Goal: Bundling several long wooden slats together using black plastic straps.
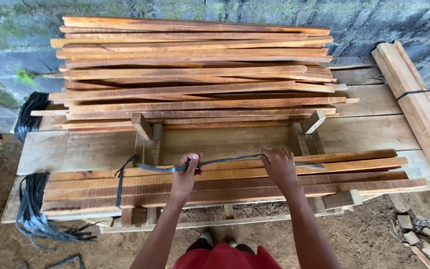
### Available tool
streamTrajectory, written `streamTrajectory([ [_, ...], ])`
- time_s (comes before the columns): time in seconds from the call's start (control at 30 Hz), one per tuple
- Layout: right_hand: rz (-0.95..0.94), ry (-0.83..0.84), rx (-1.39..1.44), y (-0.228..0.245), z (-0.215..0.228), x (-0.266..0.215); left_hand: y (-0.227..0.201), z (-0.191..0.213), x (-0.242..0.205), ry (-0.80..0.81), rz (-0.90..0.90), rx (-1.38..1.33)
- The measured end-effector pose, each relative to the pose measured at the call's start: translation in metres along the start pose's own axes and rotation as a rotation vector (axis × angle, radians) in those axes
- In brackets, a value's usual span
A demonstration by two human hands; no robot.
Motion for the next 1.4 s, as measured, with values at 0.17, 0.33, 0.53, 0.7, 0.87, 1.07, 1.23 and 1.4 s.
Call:
streamTrajectory([
  [0.17, 0.122, -0.033, 0.258, 0.069, 0.032, 0.004, 0.02, -0.024, 0.013, 0.082, 0.076, 0.029],
  [0.33, -0.147, 0.359, 0.892, 0.111, -0.008, -0.005, 0.044, -0.061, 0.011, 0.277, 0.13, 0.115],
  [0.53, 0.031, 0.123, 0.937, 0.082, 0.026, 0.003, 0.042, -0.05, 0.024, 0.083, 0.136, 0.074],
  [0.7, 0.166, -0.044, 0.247, -0.012, -0.007, 0.011, 0.044, -0.054, 0.041, -0.031, 0.115, 0.123],
  [0.87, -0.183, 0.015, 0.086, -0.138, -0.048, 0.004, 0.06, -0.11, 0.023, 0.0, -0.162, 0.442],
  [1.07, -0.126, -0.053, 0.123, -0.145, 0.005, 0.046, 0.059, -0.229, -0.039, 0.394, -0.212, 1.111],
  [1.23, -0.02, -0.127, 0.02, -0.152, -0.023, 0.072, 0.116, -0.259, -0.057, 0.513, -0.552, 1.556],
  [1.4, -0.248, 0.303, 0.475, -0.159, -0.106, 0.035, 0.145, -0.256, -0.053, 0.525, -0.509, 1.714],
])
Point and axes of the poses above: each hand's wrist, its own x-axis towards the middle knuckle, its own z-axis out of the back of the hand, y = z × x, the point moved 9 cm from there along x, towards the middle knuckle, and after that the axes turned 2 degrees about z, right-handed, at the moved point
